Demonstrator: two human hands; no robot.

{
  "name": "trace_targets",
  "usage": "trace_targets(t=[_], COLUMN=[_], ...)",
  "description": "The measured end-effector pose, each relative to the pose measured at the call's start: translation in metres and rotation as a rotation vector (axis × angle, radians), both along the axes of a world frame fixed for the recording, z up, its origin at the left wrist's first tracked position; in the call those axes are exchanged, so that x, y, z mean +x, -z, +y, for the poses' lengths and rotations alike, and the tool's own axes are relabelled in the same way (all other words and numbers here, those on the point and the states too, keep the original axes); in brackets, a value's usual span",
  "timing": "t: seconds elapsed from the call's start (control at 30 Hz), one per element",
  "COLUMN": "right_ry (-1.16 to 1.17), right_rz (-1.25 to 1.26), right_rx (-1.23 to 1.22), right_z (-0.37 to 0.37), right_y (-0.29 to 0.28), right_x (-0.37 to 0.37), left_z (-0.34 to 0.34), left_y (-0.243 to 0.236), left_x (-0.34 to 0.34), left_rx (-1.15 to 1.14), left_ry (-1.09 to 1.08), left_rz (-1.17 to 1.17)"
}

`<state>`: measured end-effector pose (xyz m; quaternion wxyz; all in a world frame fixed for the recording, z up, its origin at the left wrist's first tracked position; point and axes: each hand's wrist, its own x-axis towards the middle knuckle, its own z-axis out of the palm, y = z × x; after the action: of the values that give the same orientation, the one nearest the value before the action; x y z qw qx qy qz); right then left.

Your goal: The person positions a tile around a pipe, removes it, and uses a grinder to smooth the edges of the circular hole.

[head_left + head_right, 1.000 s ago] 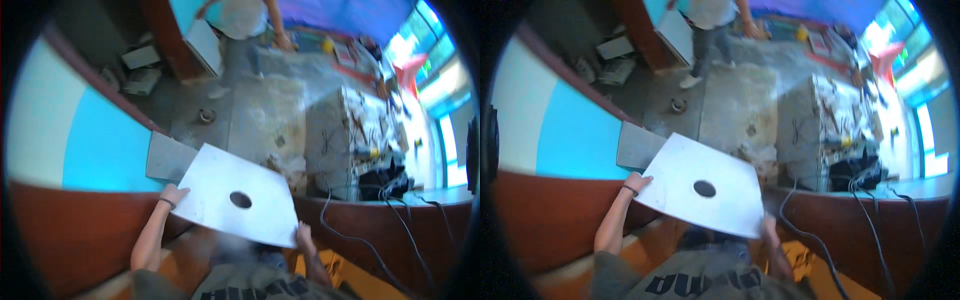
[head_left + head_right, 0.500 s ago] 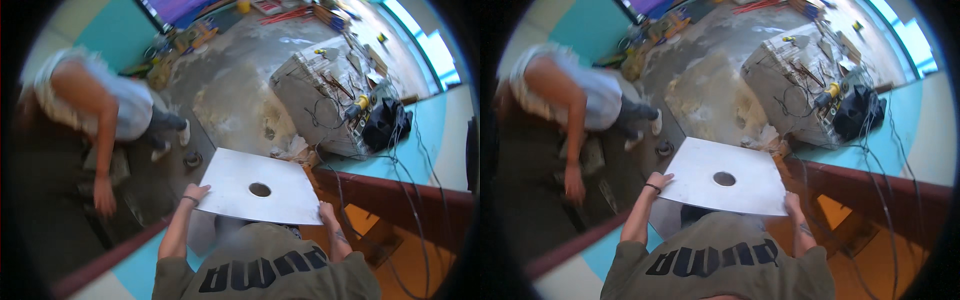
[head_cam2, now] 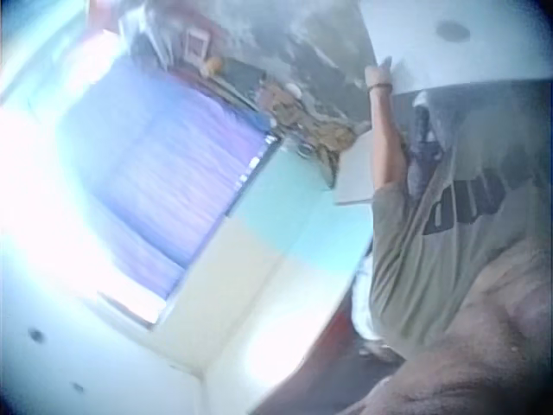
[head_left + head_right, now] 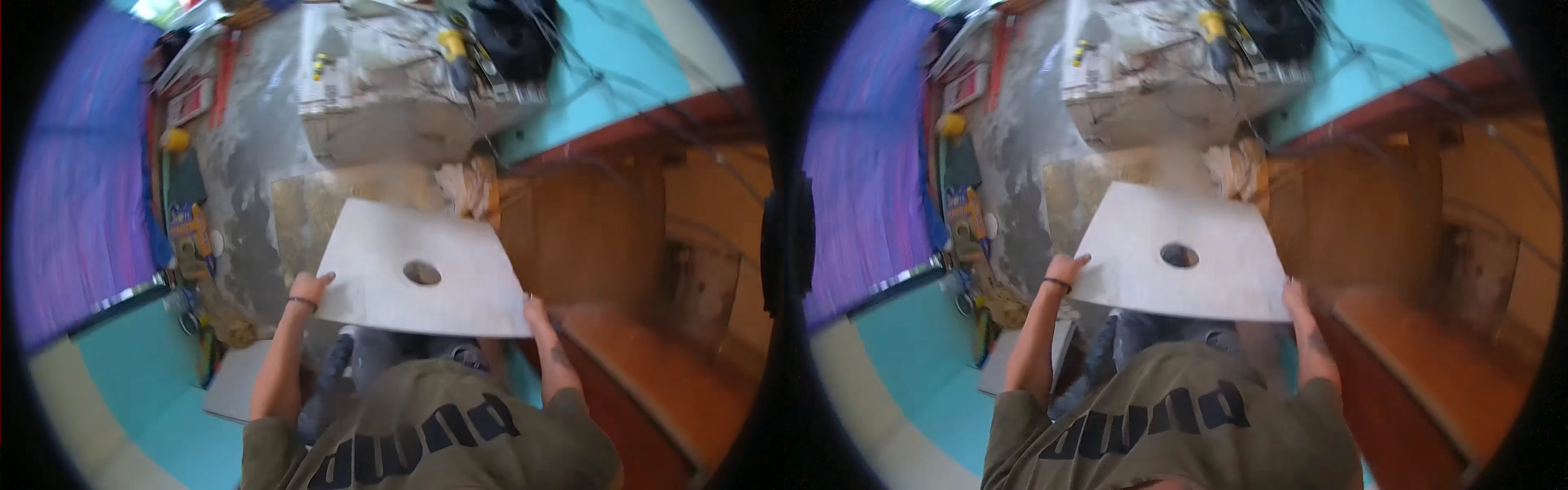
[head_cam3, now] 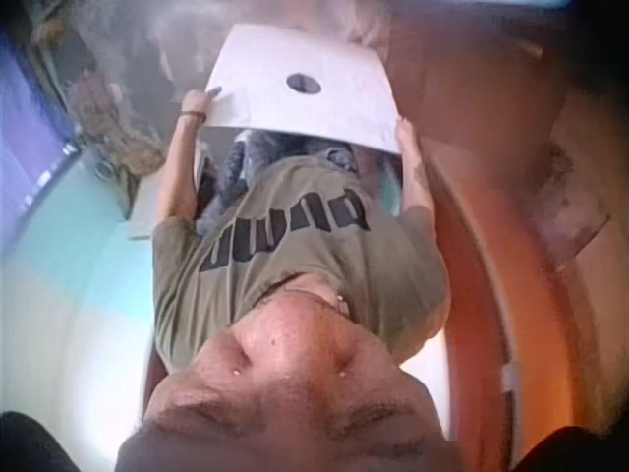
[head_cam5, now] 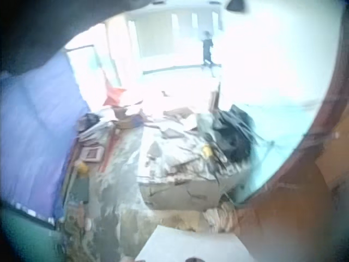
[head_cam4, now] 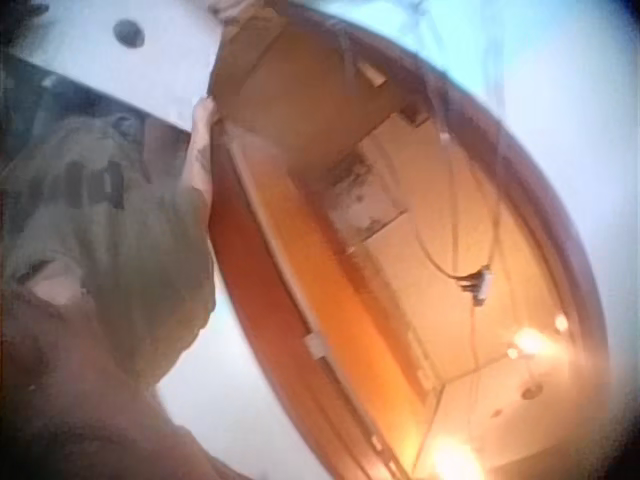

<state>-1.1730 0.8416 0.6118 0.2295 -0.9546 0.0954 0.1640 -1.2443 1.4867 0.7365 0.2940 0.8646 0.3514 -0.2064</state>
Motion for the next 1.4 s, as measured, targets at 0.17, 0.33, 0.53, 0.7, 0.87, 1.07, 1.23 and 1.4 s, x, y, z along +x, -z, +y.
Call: trace_targets(t=[0.17,0.33,0.53,0.7,0.87,1.07,1.23,1.4], right_ry=[0.421,0.686,0.942,1.257,1.323,1.751,1.639,1.772], right_rz=[0.545,0.508,0.387,0.148,0.182,-0.009,-0.020,-0.068], right_rx=[0.041,-0.061,-0.029,0.126,0.120,0.321,0.130,0.309], right_z=[0.148,0.214,0.314,0.385,0.486,0.585,0.651,0.703], right_y=[-0.039,-0.022,0.031,0.115,0.150,0.250,0.360,0.505], right_x=[-0.062,-0.148,-0.252,-0.350,-0.306,-0.314,-0.343,-0.375], left_z=[0.092,0.123,0.144,0.136,0.202,0.275,0.279,0.270], left_y=[-0.015,0.023,0.136,0.238,0.352,0.445,0.530,0.619], left_x=[0.059,0.128,0.189,0.210,0.236,0.240,0.242,0.216], left_rx=[-0.234,-0.220,-0.209,-0.142,0.082,0.346,-0.130,-0.338], left_ry=[-0.094,0.189,0.517,0.986,1.566,1.732,1.096,0.913], left_rz=[0.320,0.313,0.427,0.252,-0.195,-0.315,0.145,0.152])
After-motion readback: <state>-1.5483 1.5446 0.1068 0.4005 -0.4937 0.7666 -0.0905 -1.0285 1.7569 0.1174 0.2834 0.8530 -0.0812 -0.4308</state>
